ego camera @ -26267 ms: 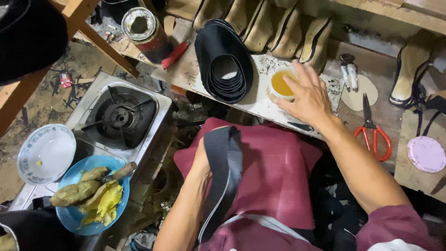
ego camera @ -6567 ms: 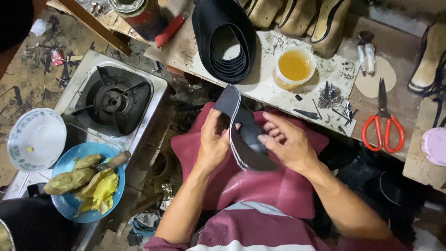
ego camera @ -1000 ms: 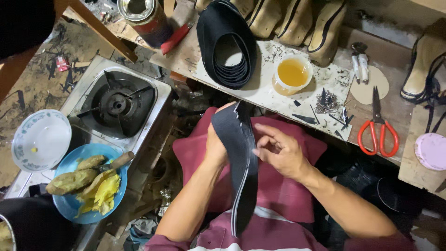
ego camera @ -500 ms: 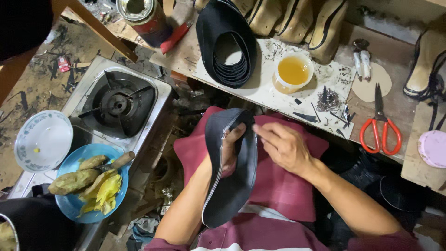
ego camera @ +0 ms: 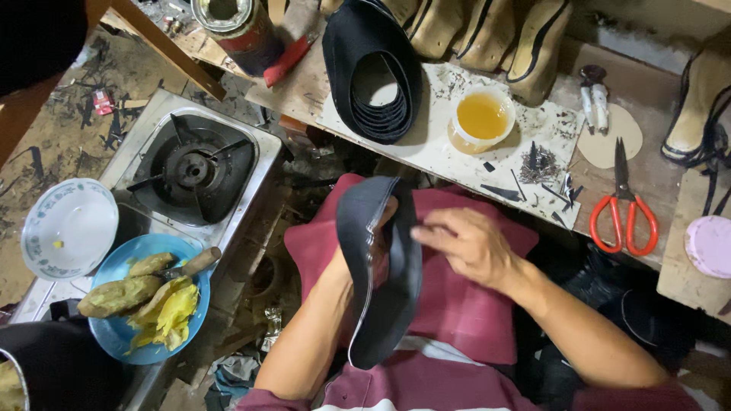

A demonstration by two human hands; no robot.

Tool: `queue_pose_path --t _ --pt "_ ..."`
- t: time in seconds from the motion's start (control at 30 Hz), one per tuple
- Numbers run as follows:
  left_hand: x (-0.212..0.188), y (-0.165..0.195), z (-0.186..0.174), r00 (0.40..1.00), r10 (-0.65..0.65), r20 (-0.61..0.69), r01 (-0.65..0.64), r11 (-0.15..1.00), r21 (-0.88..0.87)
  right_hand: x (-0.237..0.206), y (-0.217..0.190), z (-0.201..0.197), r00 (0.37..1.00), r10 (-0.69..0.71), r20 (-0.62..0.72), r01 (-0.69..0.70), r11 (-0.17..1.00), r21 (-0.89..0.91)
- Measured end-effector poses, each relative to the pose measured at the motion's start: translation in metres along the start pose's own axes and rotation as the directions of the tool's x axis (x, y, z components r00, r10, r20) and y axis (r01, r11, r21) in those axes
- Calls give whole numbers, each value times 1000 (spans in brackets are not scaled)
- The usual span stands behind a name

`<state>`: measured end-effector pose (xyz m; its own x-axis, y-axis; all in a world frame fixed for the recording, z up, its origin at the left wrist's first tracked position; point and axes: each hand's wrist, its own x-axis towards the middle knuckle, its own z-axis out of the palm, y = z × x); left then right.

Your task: The person sits on the floor in a shoe workshop and shapes a black shoe counter over their lap. They repeatedly hold the curved component, press and flex its edges by hand, and dip fingers into a cup of yellow glue to treat the edge while working it into shape.

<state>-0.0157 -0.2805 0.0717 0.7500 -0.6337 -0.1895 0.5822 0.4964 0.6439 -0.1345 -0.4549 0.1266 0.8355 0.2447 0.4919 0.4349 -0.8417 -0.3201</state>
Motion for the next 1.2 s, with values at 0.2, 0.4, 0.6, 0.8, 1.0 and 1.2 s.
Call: queue_pose_path --t 0.2,0.4,0.6,0.8,1.0,1.2 --pt "9 11 0 998 29 -62 -29 999 -12 -3 -18 5 902 410 139 -420 752 509" --pt "-6 -8 -21 909 -319 269 351 933 -81 13 -8 -3 752 632 184 -650 666 366" --pt "-11 -19 -46 887 -456 77 446 887 116 27 67 -33 928 349 -128 -372 871 -321" --pt "-6 -14 -55 911 -404 80 392 911 132 26 84 -37 917 371 -146 -399 848 -349" --pt "-10 0 -35 913 -390 117 386 921 61 5 13 -8 983 182 10 -182 983 -9" --pt "-15 -6 -24 900 -398 177 361 909 208 1 8 3 993 113 34 -110 992 -68"
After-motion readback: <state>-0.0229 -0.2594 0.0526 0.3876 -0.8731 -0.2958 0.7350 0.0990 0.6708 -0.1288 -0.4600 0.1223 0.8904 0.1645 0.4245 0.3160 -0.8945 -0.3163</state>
